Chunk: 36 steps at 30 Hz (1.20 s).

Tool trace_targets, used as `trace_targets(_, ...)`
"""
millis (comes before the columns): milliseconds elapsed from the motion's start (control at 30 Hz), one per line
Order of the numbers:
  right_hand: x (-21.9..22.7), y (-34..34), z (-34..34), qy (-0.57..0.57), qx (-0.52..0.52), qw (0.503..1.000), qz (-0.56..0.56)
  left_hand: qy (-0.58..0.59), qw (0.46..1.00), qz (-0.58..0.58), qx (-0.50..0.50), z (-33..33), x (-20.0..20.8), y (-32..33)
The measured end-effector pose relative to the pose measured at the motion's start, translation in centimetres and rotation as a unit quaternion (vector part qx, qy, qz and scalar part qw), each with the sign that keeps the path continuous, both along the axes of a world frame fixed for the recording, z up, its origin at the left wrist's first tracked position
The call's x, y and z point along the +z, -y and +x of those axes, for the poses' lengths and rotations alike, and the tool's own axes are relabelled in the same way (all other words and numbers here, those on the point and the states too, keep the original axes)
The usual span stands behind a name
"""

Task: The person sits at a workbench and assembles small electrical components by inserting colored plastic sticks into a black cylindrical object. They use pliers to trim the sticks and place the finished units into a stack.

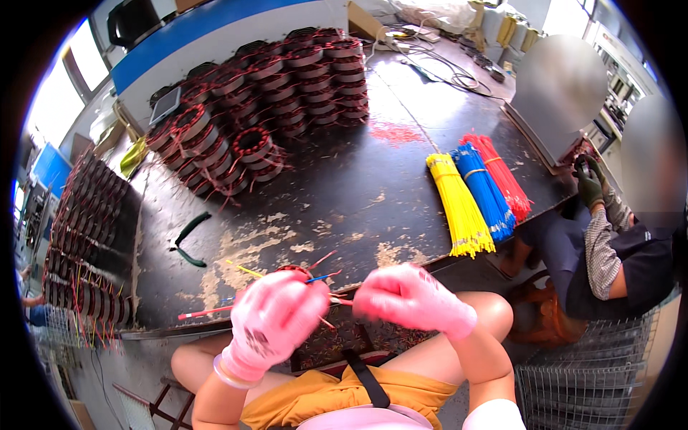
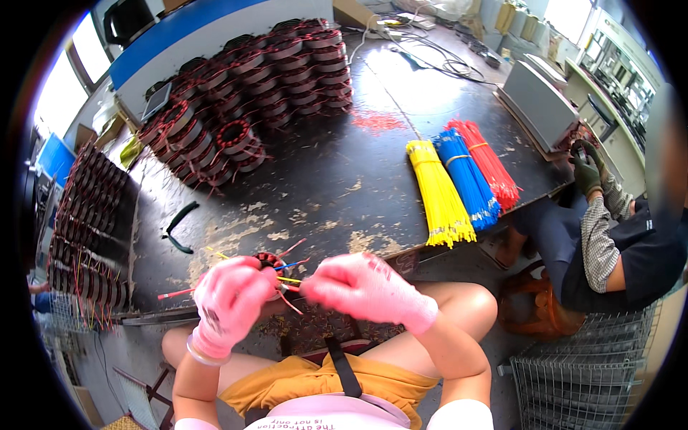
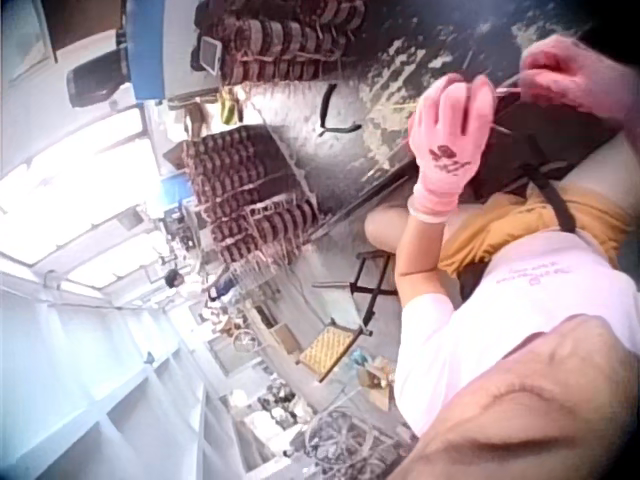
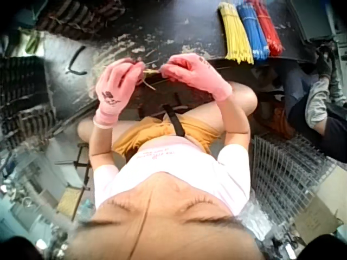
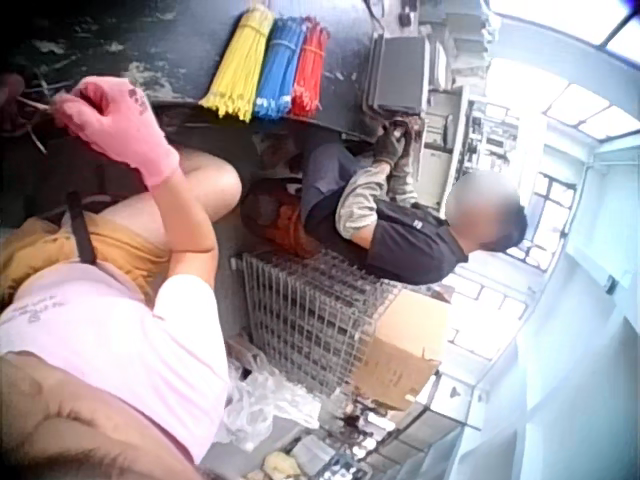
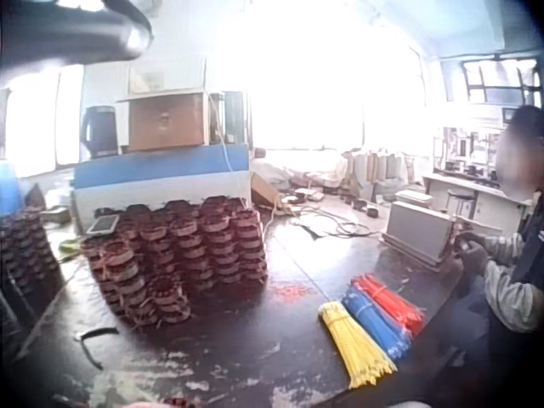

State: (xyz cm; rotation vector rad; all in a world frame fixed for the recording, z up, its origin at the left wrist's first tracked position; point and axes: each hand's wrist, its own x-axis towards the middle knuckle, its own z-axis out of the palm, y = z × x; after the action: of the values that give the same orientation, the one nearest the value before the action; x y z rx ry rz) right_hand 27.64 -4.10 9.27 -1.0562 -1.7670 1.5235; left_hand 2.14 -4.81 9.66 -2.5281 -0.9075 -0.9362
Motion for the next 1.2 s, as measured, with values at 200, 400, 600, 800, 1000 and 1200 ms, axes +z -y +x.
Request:
trace_targets(200,-6.8,-3.3,-3.4,0.081,-0.101,0.988,0.088,0.196,0.953,-0.204,0.112,-1.4,-4.7,-0.2)
trace_targets(400,-7.4,-4.2,-3.9,0.299,-0.178,0.898,0.269,0.231,0.933,-0.243,0.132,-1.5,-6.0,-1.2)
trace_targets(600,-9.7,-5.2,-5.5,0.158,-0.073,0.98,0.092,0.247,0.924,-0.257,0.138,-0.1,-9.6,-3.0)
trace_targets(800,-10.4,-5.4,-8.3,0.002,-0.111,0.993,-0.051,0.272,0.915,-0.27,0.129,-0.1,-10.7,-3.4)
trace_targets(1000,-10.0,-3.6,-7.2,0.128,-0.153,0.938,0.282,0.232,0.912,-0.325,0.088,-1.1,-10.3,-3.3)
trace_targets(1200,-8.9,-3.4,-6.4,0.149,-0.17,0.892,0.391,0.177,0.915,-0.36,0.032,-1.8,-9.6,-3.9)
